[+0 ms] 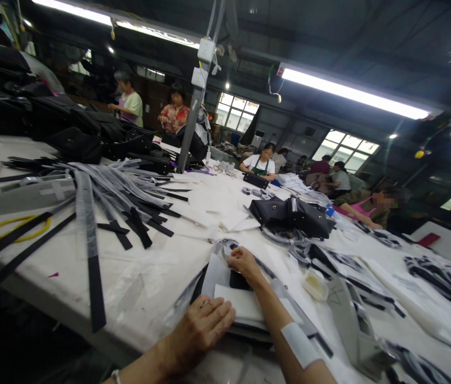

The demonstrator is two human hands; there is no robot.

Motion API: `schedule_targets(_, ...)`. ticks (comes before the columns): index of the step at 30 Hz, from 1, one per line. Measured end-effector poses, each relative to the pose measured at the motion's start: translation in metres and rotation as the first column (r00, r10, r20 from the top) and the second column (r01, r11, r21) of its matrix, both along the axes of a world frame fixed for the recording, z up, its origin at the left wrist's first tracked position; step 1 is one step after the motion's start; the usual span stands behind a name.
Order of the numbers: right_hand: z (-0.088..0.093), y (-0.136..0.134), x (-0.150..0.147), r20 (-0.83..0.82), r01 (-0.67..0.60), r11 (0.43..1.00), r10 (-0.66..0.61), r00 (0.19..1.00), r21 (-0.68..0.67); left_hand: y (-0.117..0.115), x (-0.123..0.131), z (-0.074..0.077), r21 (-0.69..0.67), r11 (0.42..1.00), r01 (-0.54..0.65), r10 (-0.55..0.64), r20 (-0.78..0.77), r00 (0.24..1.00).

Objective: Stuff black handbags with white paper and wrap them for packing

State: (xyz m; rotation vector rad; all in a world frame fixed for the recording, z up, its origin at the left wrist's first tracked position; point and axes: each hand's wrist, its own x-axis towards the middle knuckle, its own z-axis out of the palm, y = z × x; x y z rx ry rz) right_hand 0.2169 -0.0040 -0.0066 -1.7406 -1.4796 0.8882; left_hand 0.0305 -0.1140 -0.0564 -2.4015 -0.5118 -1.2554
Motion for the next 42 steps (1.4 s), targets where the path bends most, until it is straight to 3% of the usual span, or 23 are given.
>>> schedule_targets(8, 0.025, -0.026, -0.003, -0.181, -0.097, 0.988, 0.117, 0.976, 0.12, -0.003, -0.002, 0.019, -0.071, 0.997, 0.003, -0.006, -0.047, 0.999)
schedule_targets(12, 0.029, -0.064, -0.006, -0.158, -0.171, 0.973, 0.195, 0.968, 0.154, -0.004, -0.003, 0.019, -0.138, 0.99, 0.035, -0.041, -0.04, 0.998)
schedule_targets(15, 0.027, -0.1, -0.002, 0.005, -0.263, 0.944, 0.267, 0.964, 0.198, -0.005, -0.005, 0.016, -0.172, 0.984, 0.035, -0.033, 0.014, 0.999)
schedule_targets(18, 0.025, -0.129, 0.003, 0.256, -0.432, 0.859, 0.367, 0.894, 0.275, -0.006, -0.008, 0.013, -0.16, 0.987, 0.0, 0.007, 0.048, 0.999)
schedule_targets(21, 0.027, -0.147, 0.002, 0.402, -0.541, 0.754, 0.394, 0.827, 0.373, -0.005, -0.009, 0.013, -0.154, 0.987, -0.035, 0.037, 0.012, 0.999)
schedule_targets(24, 0.033, -0.163, 0.002, 0.484, -0.56, 0.656, 0.322, 0.814, 0.506, -0.001, -0.008, 0.017, -0.193, 0.981, 0.016, -0.021, -0.025, 0.999)
schedule_targets(26, 0.035, -0.178, 0.009, 0.462, -0.481, 0.623, 0.209, 0.862, 0.616, 0.002, -0.007, 0.022, -0.22, 0.975, 0.041, -0.049, -0.032, 0.998)
schedule_targets(30, 0.017, -0.214, 0.037, 0.367, -0.254, 0.645, -0.044, 0.929, 0.721, 0.005, -0.007, 0.029, -0.316, 0.948, 0.034, -0.056, -0.062, 0.996)
schedule_targets(33, -0.017, -0.229, 0.051, 0.489, -0.327, 0.738, -0.005, 0.873, 0.59, 0.007, -0.007, 0.03, -0.372, 0.928, 0.022, -0.056, -0.08, 0.995)
schedule_targets(37, -0.057, -0.224, 0.05, 0.575, -0.339, 0.86, 0.066, 0.816, 0.382, 0.009, -0.005, 0.029, -0.395, 0.918, -0.002, -0.031, -0.077, 0.997)
schedule_targets(42, -0.065, -0.205, 0.039, 0.6, -0.25, 0.919, 0.019, 0.8, 0.304, 0.008, -0.002, 0.026, -0.386, 0.922, -0.039, 0.01, -0.077, 0.997)
